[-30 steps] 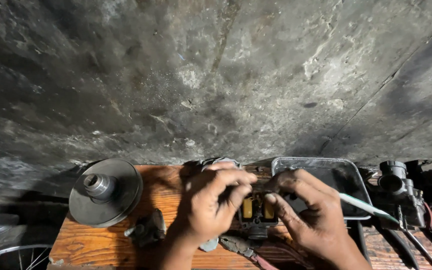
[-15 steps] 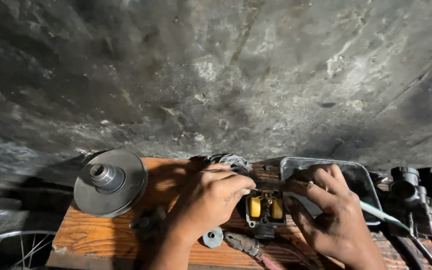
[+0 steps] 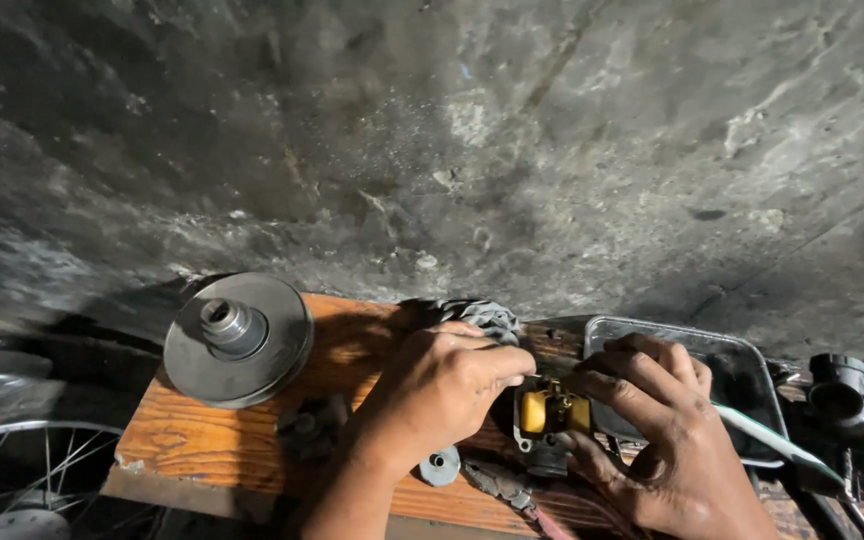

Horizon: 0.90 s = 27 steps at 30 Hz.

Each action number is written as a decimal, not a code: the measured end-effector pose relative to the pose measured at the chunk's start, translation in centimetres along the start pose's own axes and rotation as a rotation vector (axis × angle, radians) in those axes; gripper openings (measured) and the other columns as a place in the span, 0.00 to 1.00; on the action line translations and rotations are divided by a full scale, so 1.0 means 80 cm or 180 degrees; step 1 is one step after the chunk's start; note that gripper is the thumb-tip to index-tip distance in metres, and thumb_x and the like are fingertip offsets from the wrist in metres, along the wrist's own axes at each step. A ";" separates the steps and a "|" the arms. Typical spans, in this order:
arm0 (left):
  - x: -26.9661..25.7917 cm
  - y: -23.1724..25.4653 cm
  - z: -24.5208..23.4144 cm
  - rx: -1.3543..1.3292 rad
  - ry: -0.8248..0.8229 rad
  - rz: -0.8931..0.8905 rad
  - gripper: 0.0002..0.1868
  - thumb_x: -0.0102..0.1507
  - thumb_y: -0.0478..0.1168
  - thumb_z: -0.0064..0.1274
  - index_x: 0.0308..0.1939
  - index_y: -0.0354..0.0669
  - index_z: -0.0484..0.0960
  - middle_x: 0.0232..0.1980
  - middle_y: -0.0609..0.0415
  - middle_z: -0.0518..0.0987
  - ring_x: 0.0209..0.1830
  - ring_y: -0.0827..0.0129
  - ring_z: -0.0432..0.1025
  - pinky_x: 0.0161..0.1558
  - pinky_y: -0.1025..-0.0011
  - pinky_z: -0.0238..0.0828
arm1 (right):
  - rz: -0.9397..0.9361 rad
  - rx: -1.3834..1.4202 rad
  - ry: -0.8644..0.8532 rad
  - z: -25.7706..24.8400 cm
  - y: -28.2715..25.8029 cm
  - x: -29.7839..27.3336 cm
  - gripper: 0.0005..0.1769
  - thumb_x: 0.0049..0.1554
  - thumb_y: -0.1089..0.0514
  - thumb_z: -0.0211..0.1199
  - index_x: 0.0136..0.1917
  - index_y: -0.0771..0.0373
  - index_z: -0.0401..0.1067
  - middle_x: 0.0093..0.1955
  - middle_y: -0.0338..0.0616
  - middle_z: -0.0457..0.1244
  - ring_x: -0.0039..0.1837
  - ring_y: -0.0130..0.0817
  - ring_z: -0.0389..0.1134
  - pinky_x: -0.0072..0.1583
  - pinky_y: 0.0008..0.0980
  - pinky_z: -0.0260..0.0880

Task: The person cleans a yellow mechanical component using a toothbrush and a rag. They scrub the component, wipe it with the rag, and then handle a silver metal part, wiping it as well. The task involves cleaning and handling various mechanical parts on a wooden workbench.

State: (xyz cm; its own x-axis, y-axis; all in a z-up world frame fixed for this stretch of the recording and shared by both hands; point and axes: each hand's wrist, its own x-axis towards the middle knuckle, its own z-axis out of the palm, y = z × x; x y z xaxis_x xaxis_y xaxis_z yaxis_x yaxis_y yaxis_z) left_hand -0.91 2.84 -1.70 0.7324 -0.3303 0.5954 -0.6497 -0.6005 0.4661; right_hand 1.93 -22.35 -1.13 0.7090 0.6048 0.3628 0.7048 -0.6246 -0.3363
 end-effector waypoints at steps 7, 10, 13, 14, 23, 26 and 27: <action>-0.006 -0.001 0.004 0.0252 0.0008 -0.0345 0.11 0.57 0.25 0.48 0.35 0.47 0.79 0.18 0.48 0.68 0.19 0.53 0.66 0.22 0.57 0.56 | 0.0099 0.0079 -0.0119 -0.003 -0.014 0.005 0.25 0.50 0.43 0.70 0.62 0.42 0.78 0.51 0.32 0.67 0.61 0.38 0.62 0.55 0.48 0.56; -0.008 -0.001 0.002 0.0228 -0.0034 -0.0383 0.13 0.57 0.25 0.49 0.36 0.49 0.82 0.17 0.49 0.70 0.15 0.57 0.65 0.17 0.60 0.53 | 0.0097 -0.0030 -0.0132 -0.004 -0.020 0.006 0.24 0.51 0.42 0.67 0.61 0.44 0.79 0.54 0.33 0.68 0.62 0.38 0.63 0.56 0.45 0.57; -0.007 0.001 -0.001 0.0264 -0.0094 -0.0352 0.20 0.57 0.25 0.49 0.47 0.49 0.85 0.19 0.46 0.74 0.17 0.52 0.69 0.18 0.57 0.58 | 0.0090 0.0049 -0.0026 -0.001 -0.023 0.007 0.22 0.50 0.43 0.68 0.57 0.49 0.79 0.55 0.35 0.69 0.60 0.39 0.64 0.58 0.47 0.55; -0.007 0.002 -0.001 0.0326 -0.0182 -0.0361 0.17 0.56 0.23 0.47 0.42 0.47 0.83 0.17 0.49 0.72 0.16 0.55 0.67 0.18 0.57 0.56 | -0.0026 0.0076 0.0047 0.000 -0.023 0.007 0.23 0.50 0.44 0.68 0.57 0.50 0.79 0.57 0.36 0.70 0.63 0.39 0.65 0.60 0.47 0.55; -0.022 -0.020 0.032 -0.0001 -0.0750 -0.0915 0.18 0.54 0.12 0.38 0.24 0.39 0.61 0.20 0.55 0.59 0.18 0.68 0.52 0.21 0.55 0.40 | -0.0400 -0.0141 0.0204 0.021 0.004 -0.007 0.25 0.44 0.51 0.71 0.56 0.52 0.77 0.58 0.36 0.70 0.59 0.37 0.69 0.66 0.43 0.56; -0.024 -0.022 0.031 -0.0033 -0.0544 -0.0811 0.20 0.57 0.12 0.38 0.23 0.41 0.57 0.20 0.60 0.52 0.17 0.73 0.45 0.19 0.59 0.33 | -0.0499 -0.0166 0.0300 0.019 -0.014 0.000 0.22 0.46 0.53 0.69 0.55 0.52 0.77 0.57 0.36 0.70 0.58 0.35 0.69 0.68 0.43 0.55; -0.024 -0.022 0.031 -0.0034 -0.0310 -0.0654 0.20 0.56 0.14 0.38 0.22 0.42 0.56 0.19 0.60 0.50 0.17 0.73 0.43 0.19 0.60 0.30 | -0.0498 -0.0216 0.0343 0.018 -0.021 0.003 0.22 0.46 0.53 0.69 0.56 0.51 0.77 0.59 0.35 0.70 0.60 0.36 0.69 0.68 0.43 0.55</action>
State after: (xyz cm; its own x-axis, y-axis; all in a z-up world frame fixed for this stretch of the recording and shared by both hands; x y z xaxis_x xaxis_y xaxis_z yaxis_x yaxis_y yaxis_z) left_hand -0.68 2.75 -5.31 0.8654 -0.2709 0.4215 -0.4866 -0.6548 0.5783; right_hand 0.94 -20.43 -1.75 0.5818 0.6430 0.4981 0.8005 -0.5612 -0.2105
